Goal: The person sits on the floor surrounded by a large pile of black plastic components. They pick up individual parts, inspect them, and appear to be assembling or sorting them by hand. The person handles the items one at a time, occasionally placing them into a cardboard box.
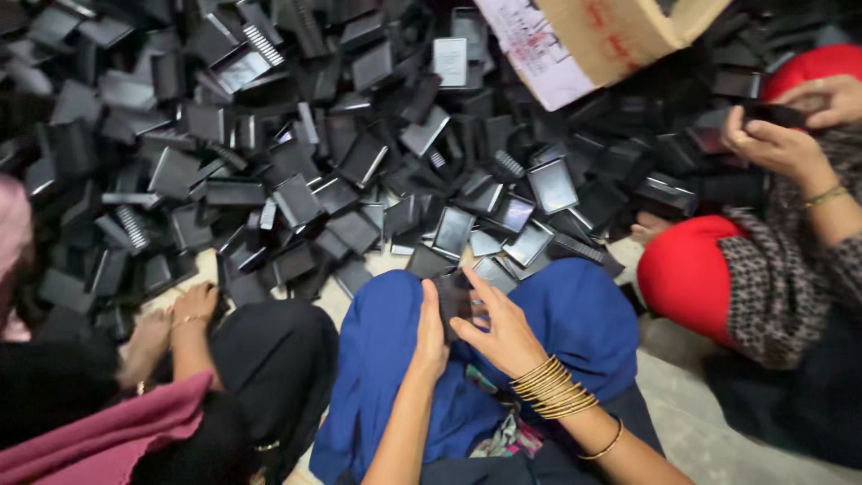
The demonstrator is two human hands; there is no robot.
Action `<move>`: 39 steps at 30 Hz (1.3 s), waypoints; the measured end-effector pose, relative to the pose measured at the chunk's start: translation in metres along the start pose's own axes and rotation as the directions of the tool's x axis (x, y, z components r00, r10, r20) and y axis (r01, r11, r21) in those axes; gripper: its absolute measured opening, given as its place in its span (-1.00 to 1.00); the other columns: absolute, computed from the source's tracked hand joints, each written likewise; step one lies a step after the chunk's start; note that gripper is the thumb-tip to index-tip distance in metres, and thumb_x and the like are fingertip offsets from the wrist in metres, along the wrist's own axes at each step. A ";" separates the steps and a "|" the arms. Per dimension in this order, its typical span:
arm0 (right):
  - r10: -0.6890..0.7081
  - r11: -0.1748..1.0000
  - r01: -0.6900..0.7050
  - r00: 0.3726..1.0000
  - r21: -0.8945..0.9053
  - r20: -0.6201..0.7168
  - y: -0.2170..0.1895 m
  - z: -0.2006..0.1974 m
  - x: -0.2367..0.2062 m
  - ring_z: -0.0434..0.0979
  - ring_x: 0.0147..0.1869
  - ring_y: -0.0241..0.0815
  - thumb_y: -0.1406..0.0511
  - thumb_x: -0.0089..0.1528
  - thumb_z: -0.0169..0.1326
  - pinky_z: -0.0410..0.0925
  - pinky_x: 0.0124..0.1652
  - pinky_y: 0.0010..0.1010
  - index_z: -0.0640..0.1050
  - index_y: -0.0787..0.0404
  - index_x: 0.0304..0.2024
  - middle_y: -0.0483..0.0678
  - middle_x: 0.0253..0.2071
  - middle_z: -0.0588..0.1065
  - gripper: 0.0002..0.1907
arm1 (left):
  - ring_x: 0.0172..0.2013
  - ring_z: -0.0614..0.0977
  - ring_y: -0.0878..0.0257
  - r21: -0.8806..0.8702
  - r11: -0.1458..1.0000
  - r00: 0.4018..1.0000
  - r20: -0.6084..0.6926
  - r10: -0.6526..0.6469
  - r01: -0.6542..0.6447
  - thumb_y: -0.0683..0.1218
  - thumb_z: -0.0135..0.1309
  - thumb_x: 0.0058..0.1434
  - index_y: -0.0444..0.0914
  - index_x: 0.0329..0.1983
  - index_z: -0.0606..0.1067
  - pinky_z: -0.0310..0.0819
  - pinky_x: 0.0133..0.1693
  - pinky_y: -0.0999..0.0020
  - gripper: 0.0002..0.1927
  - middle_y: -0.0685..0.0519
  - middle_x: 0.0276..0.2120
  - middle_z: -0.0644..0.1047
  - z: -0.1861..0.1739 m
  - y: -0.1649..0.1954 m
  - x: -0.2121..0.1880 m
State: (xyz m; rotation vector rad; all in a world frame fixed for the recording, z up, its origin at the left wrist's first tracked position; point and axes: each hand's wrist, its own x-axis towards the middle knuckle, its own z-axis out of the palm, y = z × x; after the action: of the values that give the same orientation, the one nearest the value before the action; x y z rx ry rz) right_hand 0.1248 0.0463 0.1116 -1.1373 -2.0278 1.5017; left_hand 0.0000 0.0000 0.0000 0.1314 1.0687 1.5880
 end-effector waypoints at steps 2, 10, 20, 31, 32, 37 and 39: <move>-0.121 0.990 0.121 0.993 -0.070 0.011 0.002 -0.018 0.000 0.58 0.16 -0.02 0.23 0.13 0.28 0.48 0.07 -0.27 0.22 0.09 0.46 0.15 0.22 0.45 -0.12 | -0.25 0.68 0.18 -0.013 0.999 0.998 0.028 0.049 -0.049 0.40 -0.28 0.38 -0.30 0.08 0.50 0.60 -0.20 0.30 -0.27 -0.03 -0.19 0.65 0.012 -0.011 0.002; -0.135 0.961 0.137 0.991 -0.242 0.024 0.025 -0.053 -0.011 0.52 0.12 0.17 0.10 0.16 0.21 0.42 0.06 -0.20 0.21 0.10 0.47 0.23 0.10 0.45 -0.12 | -0.01 0.63 0.17 -0.028 1.000 0.997 -0.073 -0.001 -0.002 0.39 -0.31 0.37 -0.27 0.22 0.44 0.52 0.04 0.26 -0.26 -0.01 0.03 0.58 0.028 -0.041 0.013; -0.199 0.973 0.207 0.976 -0.097 0.093 0.030 -0.071 -0.016 0.46 0.21 0.19 0.11 0.13 0.25 0.32 0.19 -0.16 0.11 0.01 0.55 0.19 0.12 0.43 -0.01 | 0.06 0.60 0.25 0.018 0.984 0.982 -0.068 0.178 -0.177 0.29 -0.28 0.43 -0.28 0.17 0.45 0.47 0.12 0.33 -0.38 0.04 0.06 0.57 0.035 -0.039 0.007; -0.009 0.895 -0.031 0.996 0.446 0.088 0.079 -0.079 -0.011 0.63 0.05 -0.29 0.41 0.18 0.26 0.49 0.03 -0.44 0.49 0.31 0.13 0.01 -0.01 0.61 -0.54 | -0.42 0.41 0.46 0.445 0.756 0.810 -0.105 0.576 -0.480 -0.09 0.14 0.32 -0.32 -0.38 0.50 0.30 -0.37 0.50 -0.78 0.21 -0.49 0.46 0.059 -0.037 0.001; -0.010 0.943 -0.003 0.999 0.331 0.038 0.079 -0.084 -0.013 0.65 -0.01 -0.27 0.41 0.16 0.27 0.51 -0.02 -0.42 0.51 0.31 0.08 0.00 -0.08 0.64 -0.56 | -0.44 0.40 0.47 0.347 0.799 0.832 -0.087 0.548 -0.491 -0.10 0.15 0.31 -0.32 -0.41 0.48 0.27 -0.38 0.51 -0.77 0.22 -0.50 0.45 0.062 -0.037 0.001; -0.265 0.962 0.264 0.964 -0.063 -0.010 0.058 -0.096 -0.027 0.73 -0.11 -0.12 0.36 0.12 0.30 0.49 -0.13 -0.36 0.53 0.30 -0.02 0.08 -0.24 0.64 -0.61 | -0.51 0.17 0.48 0.599 0.603 0.697 -0.103 0.710 -0.526 -0.10 0.16 0.31 -0.26 -0.56 0.22 -0.02 -0.50 0.40 -0.58 0.23 -0.58 0.18 0.068 -0.034 -0.005; -0.241 0.967 0.242 0.970 -0.083 0.024 0.050 -0.096 -0.030 0.73 -0.14 -0.08 0.33 0.11 0.29 0.48 -0.16 -0.35 0.52 0.29 -0.03 0.09 -0.28 0.64 -0.60 | -0.53 0.15 0.46 0.671 0.544 0.645 -0.127 0.753 -0.503 -0.08 0.13 0.33 -0.26 -0.59 0.22 -0.04 -0.51 0.37 -0.56 0.22 -0.62 0.15 0.070 -0.034 -0.008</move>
State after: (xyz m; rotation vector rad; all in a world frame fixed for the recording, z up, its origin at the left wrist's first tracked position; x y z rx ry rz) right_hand 0.2289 0.0871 0.1056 -0.8732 -2.1690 1.3177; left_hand 0.0689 0.0298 0.0205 0.7295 2.0135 1.9248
